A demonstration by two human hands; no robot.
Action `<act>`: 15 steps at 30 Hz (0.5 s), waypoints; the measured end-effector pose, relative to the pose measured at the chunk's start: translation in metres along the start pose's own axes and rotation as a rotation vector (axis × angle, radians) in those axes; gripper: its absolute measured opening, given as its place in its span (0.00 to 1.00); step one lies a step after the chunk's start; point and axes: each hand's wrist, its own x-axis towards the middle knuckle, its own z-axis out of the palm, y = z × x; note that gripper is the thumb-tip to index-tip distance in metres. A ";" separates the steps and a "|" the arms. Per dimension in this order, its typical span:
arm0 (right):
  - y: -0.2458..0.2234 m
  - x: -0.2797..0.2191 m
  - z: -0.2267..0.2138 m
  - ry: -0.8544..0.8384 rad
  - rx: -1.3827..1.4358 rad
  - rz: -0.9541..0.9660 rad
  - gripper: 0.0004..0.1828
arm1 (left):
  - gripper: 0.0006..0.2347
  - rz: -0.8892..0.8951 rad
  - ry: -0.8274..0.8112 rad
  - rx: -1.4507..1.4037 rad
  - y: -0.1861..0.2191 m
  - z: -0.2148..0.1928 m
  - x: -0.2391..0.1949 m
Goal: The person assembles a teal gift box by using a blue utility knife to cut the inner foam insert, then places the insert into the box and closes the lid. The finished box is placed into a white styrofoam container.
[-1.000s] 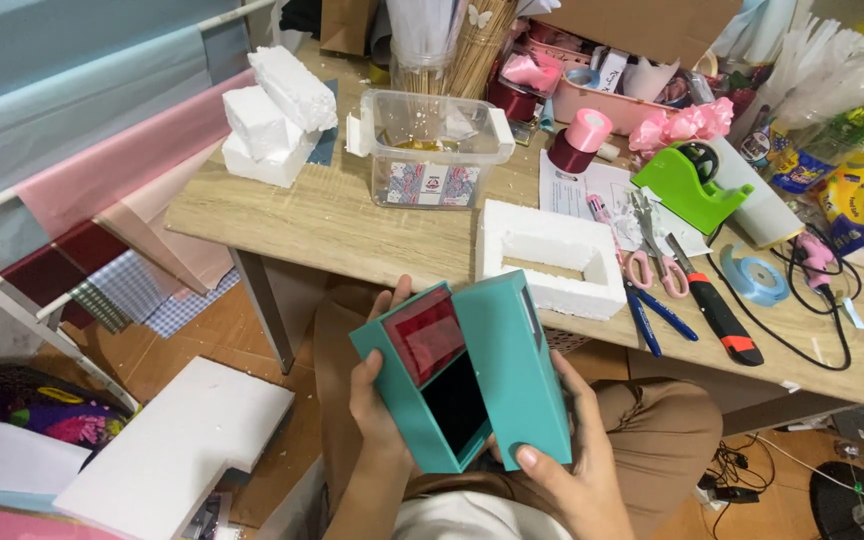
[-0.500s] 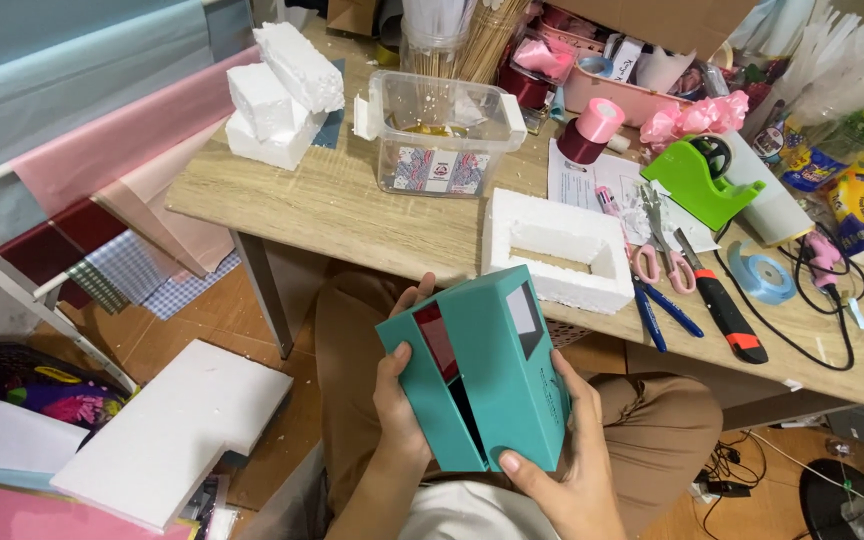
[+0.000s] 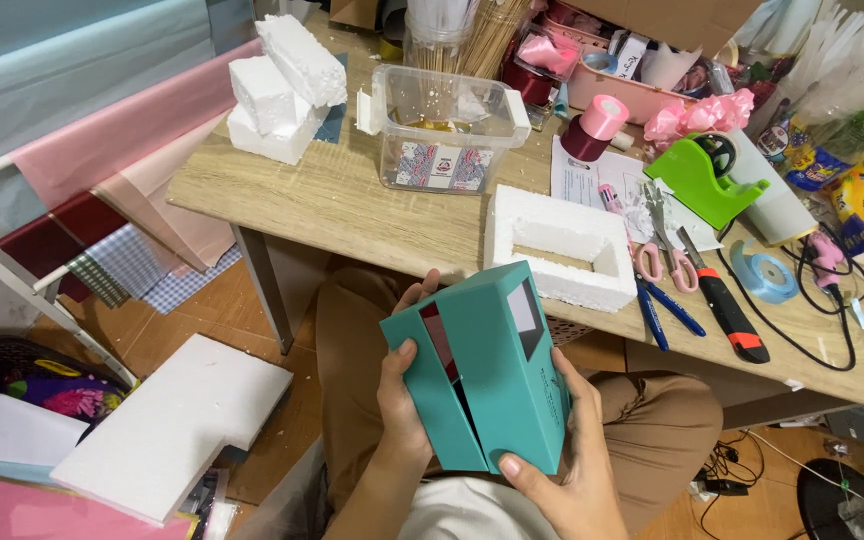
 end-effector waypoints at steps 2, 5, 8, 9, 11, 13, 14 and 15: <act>-0.001 0.000 0.001 0.001 -0.012 -0.008 0.61 | 0.26 -0.007 0.012 0.004 0.001 0.001 0.000; 0.001 -0.001 -0.001 -0.004 -0.091 -0.078 0.59 | 0.26 -0.023 0.024 0.002 0.001 0.004 -0.001; 0.000 -0.001 -0.001 -0.006 -0.164 -0.110 0.58 | 0.26 -0.030 0.019 -0.018 0.001 0.004 -0.002; 0.000 0.000 -0.001 0.000 -0.169 -0.083 0.59 | 0.25 -0.029 0.013 -0.031 0.000 0.003 -0.002; -0.002 -0.001 -0.001 -0.007 -0.158 -0.083 0.59 | 0.25 -0.036 0.014 -0.022 0.002 0.007 -0.002; -0.002 -0.001 -0.001 -0.015 -0.148 -0.081 0.59 | 0.25 -0.042 0.018 -0.014 0.003 0.008 -0.002; -0.002 -0.001 -0.001 -0.017 -0.159 -0.091 0.58 | 0.26 -0.042 0.023 -0.005 0.003 0.007 -0.002; -0.002 -0.001 -0.001 -0.018 -0.171 -0.101 0.58 | 0.26 -0.042 0.028 0.003 0.003 0.007 -0.002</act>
